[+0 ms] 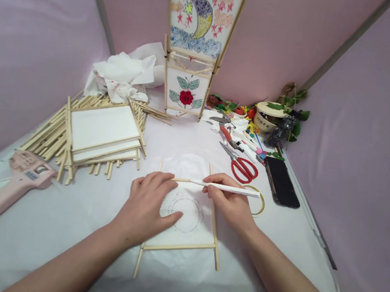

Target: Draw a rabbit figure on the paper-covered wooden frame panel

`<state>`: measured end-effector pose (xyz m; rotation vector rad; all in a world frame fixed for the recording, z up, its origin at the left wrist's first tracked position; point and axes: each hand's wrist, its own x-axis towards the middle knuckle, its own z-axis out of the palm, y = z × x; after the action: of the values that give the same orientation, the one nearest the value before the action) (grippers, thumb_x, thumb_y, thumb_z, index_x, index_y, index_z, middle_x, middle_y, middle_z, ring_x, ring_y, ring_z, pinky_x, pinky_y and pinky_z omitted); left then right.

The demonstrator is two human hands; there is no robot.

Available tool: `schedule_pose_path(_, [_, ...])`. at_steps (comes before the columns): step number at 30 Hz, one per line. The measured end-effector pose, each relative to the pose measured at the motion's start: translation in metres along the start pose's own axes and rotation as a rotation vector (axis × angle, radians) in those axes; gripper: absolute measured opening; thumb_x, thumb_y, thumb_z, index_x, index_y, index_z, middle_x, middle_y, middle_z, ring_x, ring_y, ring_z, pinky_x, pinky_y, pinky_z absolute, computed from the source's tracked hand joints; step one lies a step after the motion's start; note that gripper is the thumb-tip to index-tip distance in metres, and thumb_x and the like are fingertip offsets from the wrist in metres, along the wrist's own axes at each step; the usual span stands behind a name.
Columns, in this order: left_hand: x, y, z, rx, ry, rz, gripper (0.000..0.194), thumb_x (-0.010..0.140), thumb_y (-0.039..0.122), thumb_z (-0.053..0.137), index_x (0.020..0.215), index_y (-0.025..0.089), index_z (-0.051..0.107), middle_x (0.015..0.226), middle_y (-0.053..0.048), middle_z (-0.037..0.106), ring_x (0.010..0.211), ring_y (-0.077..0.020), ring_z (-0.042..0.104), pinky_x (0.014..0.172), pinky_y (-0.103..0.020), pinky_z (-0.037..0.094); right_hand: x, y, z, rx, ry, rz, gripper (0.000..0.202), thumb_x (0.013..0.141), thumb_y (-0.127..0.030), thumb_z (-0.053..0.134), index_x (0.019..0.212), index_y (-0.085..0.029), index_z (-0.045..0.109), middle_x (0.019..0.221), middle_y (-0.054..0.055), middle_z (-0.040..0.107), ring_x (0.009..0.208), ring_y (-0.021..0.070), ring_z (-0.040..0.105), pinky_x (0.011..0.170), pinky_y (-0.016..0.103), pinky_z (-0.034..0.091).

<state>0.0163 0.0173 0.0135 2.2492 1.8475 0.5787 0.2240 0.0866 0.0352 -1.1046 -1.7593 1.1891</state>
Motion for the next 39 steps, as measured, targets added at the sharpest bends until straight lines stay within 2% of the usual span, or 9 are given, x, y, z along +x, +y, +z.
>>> schedule_pose_path(3, [0.0, 0.001, -0.001, -0.004, -0.003, -0.01, 0.045, 0.077, 0.042, 0.066, 0.116, 0.023, 0.055, 0.13, -0.009, 0.052, 0.124, -0.0325, 0.042, 0.097, -0.049, 0.032, -0.01, -0.007, 0.001, -0.013, 0.061, 0.072, 0.007, 0.083, -0.021, 0.057, 0.083, -0.02, 0.064, 0.072, -0.001, 0.064, 0.07, 0.0147, 0.057, 0.065, 0.026, 0.043])
schedule_pose_path(6, [0.0, 0.002, -0.001, 0.0, -0.007, -0.02, 0.046, 0.076, 0.043, 0.067, 0.116, 0.023, 0.055, 0.127, -0.009, 0.053, 0.123, -0.0321, 0.042, 0.097, -0.049, 0.032, -0.017, -0.003, 0.009, 0.016, 0.081, 0.084, 0.011, 0.085, -0.022, 0.054, 0.078, -0.019, 0.061, 0.064, -0.002, 0.058, 0.064, 0.0138, 0.054, 0.061, 0.026, 0.041])
schedule_pose_path(11, [0.0, 0.001, -0.001, 0.009, -0.015, -0.015, 0.049, 0.075, 0.041, 0.068, 0.119, 0.025, 0.054, 0.129, -0.009, 0.051, 0.124, -0.0308, 0.041, 0.097, -0.048, 0.032, -0.017, 0.012, 0.023, 0.001, 0.078, 0.028, 0.004, 0.083, -0.02, 0.053, 0.08, -0.02, 0.056, 0.065, -0.003, 0.053, 0.06, 0.0129, 0.048, 0.057, 0.025, 0.037])
schedule_pose_path(16, [0.0, 0.002, -0.002, 0.005, -0.022, -0.019, 0.05, 0.075, 0.041, 0.068, 0.121, 0.027, 0.054, 0.128, -0.009, 0.051, 0.124, -0.0307, 0.041, 0.097, -0.048, 0.031, -0.017, 0.019, 0.026, -0.028, 0.062, -0.019, 0.007, 0.081, -0.018, 0.054, 0.076, -0.021, 0.051, 0.062, -0.005, 0.047, 0.054, 0.0109, 0.041, 0.051, 0.024, 0.032])
schedule_pose_path(29, [0.001, 0.001, -0.001, 0.01, -0.016, -0.009, 0.051, 0.075, 0.04, 0.068, 0.122, 0.027, 0.054, 0.128, -0.008, 0.051, 0.124, -0.031, 0.041, 0.097, -0.048, 0.032, -0.017, 0.019, 0.025, -0.06, 0.048, -0.037, 0.007, 0.083, -0.02, 0.052, 0.076, -0.02, 0.053, 0.065, -0.002, 0.055, 0.056, 0.0125, 0.048, 0.053, 0.025, 0.034])
schedule_pose_path(39, [-0.002, 0.001, -0.002, 0.01, -0.012, -0.004, 0.051, 0.075, 0.041, 0.069, 0.122, 0.026, 0.055, 0.127, -0.009, 0.051, 0.123, -0.0312, 0.041, 0.097, -0.049, 0.032, -0.019, 0.02, 0.025, -0.083, 0.049, -0.037, 0.007, 0.083, -0.021, 0.053, 0.077, -0.021, 0.054, 0.065, -0.002, 0.056, 0.057, 0.0127, 0.049, 0.053, 0.025, 0.036])
